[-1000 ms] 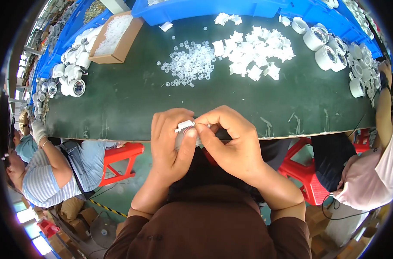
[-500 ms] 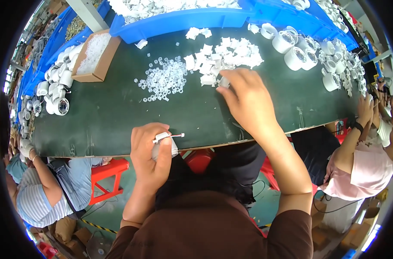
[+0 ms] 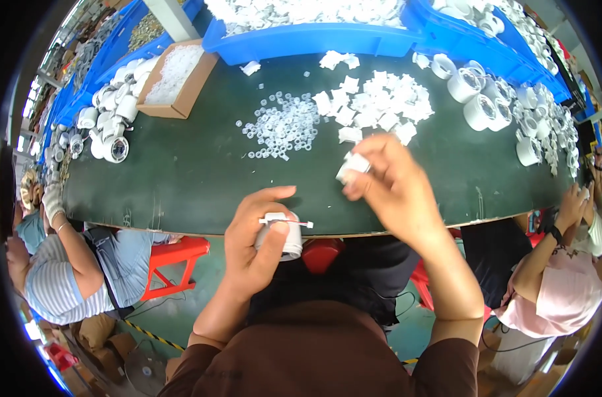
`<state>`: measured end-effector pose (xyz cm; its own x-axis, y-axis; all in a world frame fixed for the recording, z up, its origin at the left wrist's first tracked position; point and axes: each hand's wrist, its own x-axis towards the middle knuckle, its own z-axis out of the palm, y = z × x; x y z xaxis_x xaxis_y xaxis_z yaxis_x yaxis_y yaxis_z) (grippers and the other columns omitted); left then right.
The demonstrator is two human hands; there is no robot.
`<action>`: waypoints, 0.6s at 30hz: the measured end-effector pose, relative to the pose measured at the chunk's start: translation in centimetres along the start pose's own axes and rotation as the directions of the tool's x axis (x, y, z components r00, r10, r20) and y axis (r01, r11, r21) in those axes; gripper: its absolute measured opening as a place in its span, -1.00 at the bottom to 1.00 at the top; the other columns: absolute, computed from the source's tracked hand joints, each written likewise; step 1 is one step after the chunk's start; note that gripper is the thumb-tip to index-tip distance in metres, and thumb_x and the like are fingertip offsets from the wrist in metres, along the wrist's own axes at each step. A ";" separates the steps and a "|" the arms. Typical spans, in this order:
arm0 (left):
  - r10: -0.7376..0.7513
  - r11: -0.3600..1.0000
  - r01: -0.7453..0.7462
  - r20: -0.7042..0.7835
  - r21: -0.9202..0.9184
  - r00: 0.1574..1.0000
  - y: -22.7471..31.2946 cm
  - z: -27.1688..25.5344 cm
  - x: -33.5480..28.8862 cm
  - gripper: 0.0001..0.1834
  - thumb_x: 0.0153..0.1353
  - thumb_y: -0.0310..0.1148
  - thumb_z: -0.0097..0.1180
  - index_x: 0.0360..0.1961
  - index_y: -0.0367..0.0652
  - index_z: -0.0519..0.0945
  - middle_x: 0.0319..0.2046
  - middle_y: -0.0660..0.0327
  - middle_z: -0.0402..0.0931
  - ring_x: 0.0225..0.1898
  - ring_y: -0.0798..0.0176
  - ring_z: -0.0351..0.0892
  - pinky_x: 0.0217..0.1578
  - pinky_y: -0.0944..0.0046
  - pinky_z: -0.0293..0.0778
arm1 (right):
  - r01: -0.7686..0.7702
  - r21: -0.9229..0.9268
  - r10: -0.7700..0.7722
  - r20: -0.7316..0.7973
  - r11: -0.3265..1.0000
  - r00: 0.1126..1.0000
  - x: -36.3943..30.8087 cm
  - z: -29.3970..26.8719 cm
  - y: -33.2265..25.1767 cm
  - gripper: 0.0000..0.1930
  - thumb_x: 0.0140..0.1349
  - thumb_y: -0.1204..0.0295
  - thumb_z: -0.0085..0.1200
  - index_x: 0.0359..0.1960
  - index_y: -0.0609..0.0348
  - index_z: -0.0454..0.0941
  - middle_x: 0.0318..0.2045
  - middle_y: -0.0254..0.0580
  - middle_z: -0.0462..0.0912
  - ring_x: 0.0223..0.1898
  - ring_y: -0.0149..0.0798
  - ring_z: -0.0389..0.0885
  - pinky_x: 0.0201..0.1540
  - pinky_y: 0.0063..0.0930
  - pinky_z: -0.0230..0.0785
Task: The person assembles camera components by hand, picking up a white plastic housing and a wire connector, threading the wire through the housing, and snapping a small white cap onto the assembly before setting the unit aside.
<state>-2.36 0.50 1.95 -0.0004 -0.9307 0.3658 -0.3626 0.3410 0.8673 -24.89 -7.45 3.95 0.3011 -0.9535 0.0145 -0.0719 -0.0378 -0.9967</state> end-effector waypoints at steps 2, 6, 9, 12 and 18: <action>0.001 0.992 0.011 0.095 -0.127 0.995 0.4 0.2 0.3 -0.84 0.37 -0.40 0.08 -0.21 -0.28 0.61 -0.07 -0.05 0.64 -0.01 0.05 0.57 0.05 0.13 0.42 | -0.010 -0.012 0.011 0.117 1.000 0.993 -1.6 1.9 -0.5 -0.72 0.32 0.72 0.11 0.05 0.34 0.51 -0.22 -0.21 0.61 -0.22 -0.40 0.66 -0.14 -0.54 0.55; -0.012 0.994 0.022 0.093 -0.105 0.996 1.2 0.3 0.2 -0.85 0.35 -0.41 0.10 -0.18 -0.26 0.62 -0.05 -0.05 0.63 -0.06 0.06 0.57 -0.01 0.13 0.42 | 0.133 -0.054 -0.125 0.134 0.990 0.983 -2.1 4.0 1.3 -0.61 0.27 0.79 0.12 0.11 0.23 0.60 -0.10 -0.22 0.54 -0.10 -0.39 0.63 -0.07 -0.53 0.56; 0.023 0.997 -0.017 0.073 -0.081 0.997 0.3 0.2 -0.5 -0.85 0.35 -0.43 0.10 -0.17 -0.28 0.62 -0.07 -0.02 0.63 -0.12 0.07 0.56 -0.04 0.15 0.43 | 0.232 -0.087 -0.227 0.064 0.969 0.972 -2.1 5.5 1.1 -0.59 0.26 0.77 0.15 0.13 0.20 0.60 -0.07 -0.20 0.59 -0.11 -0.37 0.64 -0.05 -0.52 0.55; -0.045 0.996 0.044 -0.004 -0.081 0.999 0.7 0.2 -0.7 -0.85 0.36 -0.44 0.08 -0.16 -0.28 0.61 -0.11 0.01 0.64 -0.13 0.08 0.56 -0.05 0.16 0.42 | 0.276 -0.246 -0.262 0.087 0.929 0.961 -2.2 6.0 0.6 -0.60 0.28 0.74 0.15 0.15 0.22 0.57 -0.05 -0.16 0.64 -0.11 -0.36 0.65 -0.01 -0.48 0.54; 0.000 0.984 0.031 -0.181 0.173 0.984 0.0 -0.5 -0.3 -0.83 0.34 -0.45 0.08 -0.12 -0.27 0.62 -0.12 0.06 0.63 -0.13 0.10 0.54 -0.05 0.19 0.41 | 0.071 0.179 -0.086 0.081 0.981 0.993 -3.7 6.5 -1.5 -0.63 0.29 0.75 0.10 0.13 0.37 0.50 -0.06 -0.09 0.68 0.00 -0.28 0.67 0.14 -0.34 0.52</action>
<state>-1.85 0.89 1.99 0.1678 -0.8914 0.4210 -0.5182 0.2836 0.8069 -19.73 -1.93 4.85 0.3822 -0.9193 0.0938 0.1212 -0.0507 -0.9913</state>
